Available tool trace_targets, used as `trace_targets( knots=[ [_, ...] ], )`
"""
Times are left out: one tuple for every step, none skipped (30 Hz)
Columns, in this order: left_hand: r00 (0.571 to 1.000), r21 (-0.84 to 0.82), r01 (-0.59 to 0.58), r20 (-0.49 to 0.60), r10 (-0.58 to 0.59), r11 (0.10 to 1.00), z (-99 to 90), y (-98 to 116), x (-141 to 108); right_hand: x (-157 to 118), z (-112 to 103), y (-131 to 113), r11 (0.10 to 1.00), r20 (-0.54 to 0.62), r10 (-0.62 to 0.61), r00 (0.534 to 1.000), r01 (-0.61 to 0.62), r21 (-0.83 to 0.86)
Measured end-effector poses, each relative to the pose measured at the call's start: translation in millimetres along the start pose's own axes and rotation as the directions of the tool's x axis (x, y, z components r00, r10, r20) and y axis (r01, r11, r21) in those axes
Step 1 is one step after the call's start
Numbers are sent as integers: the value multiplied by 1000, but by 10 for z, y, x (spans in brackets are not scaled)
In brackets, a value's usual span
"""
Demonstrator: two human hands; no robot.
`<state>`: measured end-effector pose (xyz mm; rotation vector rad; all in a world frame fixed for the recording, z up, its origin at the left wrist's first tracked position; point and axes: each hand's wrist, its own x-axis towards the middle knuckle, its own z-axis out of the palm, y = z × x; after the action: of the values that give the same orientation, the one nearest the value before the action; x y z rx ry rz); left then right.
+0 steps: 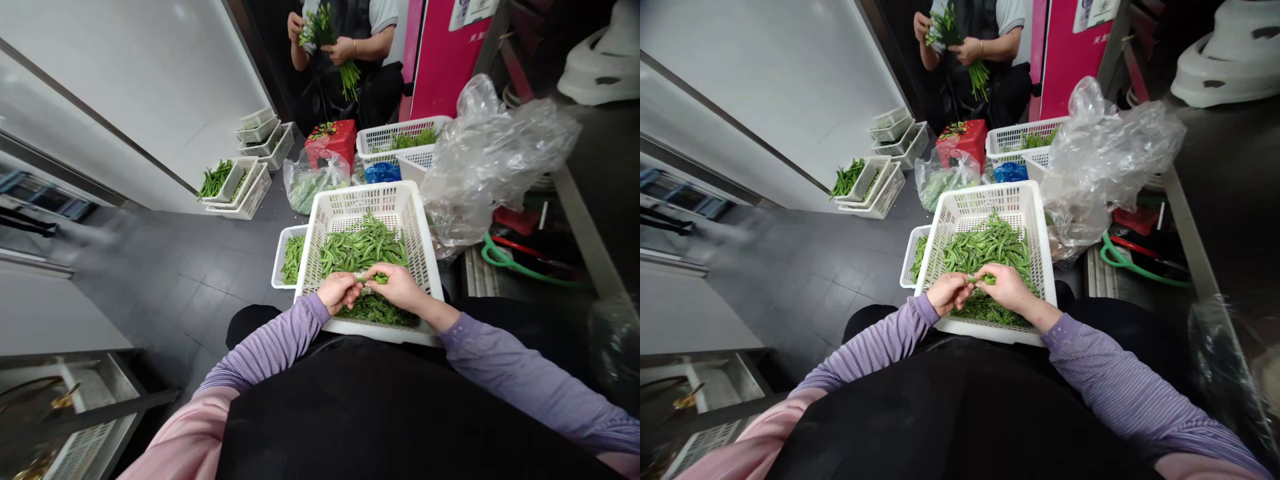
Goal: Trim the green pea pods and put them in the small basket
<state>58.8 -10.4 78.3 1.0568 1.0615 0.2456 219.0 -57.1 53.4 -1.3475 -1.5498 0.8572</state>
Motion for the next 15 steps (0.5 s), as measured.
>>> trace_targets(
  knots=[
    [1000, 55, 19, -13, -19, 998, -6, -44, 14, -2, -5, -1, 998, 12, 53, 999, -54, 30],
    [999, 139, 40, -31, -36, 990, -22, -83, 27, -2, -13, 4, 990, 17, 120, 993, -121, 72],
    [997, 231, 70, -58, -57, 970, -48, -118, 38, 0, -25, 13, 974, 16, 188, 982, -189, 127],
    [992, 312, 109, -90, -85, 944, -83, -148, 49, 3, -37, 25, 951, 12, 247, 969, -245, 188],
    [986, 369, 148, -121, -111, 918, -123, -174, 57, 9, -48, 37, 928, 10, 289, 957, -283, 243],
    [980, 402, 183, -147, -134, 897, -166, -195, 64, 15, -57, 47, 908, 6, 315, 949, -303, 290],
    [975, 419, 209, -165, -152, 884, -207, -211, 68, 21, -61, 55, 891, 3, 331, 943, -314, 328],
    [973, 429, 218, -164, -161, 877, -243, -221, 70, 27, -61, 60, 878, 6, 341, 940, -321, 356],
    [976, 440, 206, -151, -154, 874, -271, -224, 70, 32, -57, 63, 865, 11, 350, 937, -328, 380],
    [983, 457, 173, -131, -126, 873, -289, -219, 67, 37, -52, 63, 852, 15, 357, 934, -332, 406],
    [991, 477, 119, -105, -78, 871, -297, -205, 61, 41, -46, 63, 838, 16, 361, 933, -332, 434],
    [997, 501, 42, -71, -8, 865, -294, -183, 53, 44, -41, 62, 825, 17, 363, 932, -330, 459],
    [997, 529, -50, -30, 77, 847, -282, -153, 45, 46, -37, 63, 816, 18, 364, 931, -329, 475],
    [987, 564, -144, 18, 163, 813, -261, -119, 37, 48, -34, 65, 812, 22, 366, 930, -331, 480],
    [971, 604, -224, 66, 231, 765, -235, -81, 32, 48, -33, 69, 814, 34, 368, 929, -340, 471]
  ],
)
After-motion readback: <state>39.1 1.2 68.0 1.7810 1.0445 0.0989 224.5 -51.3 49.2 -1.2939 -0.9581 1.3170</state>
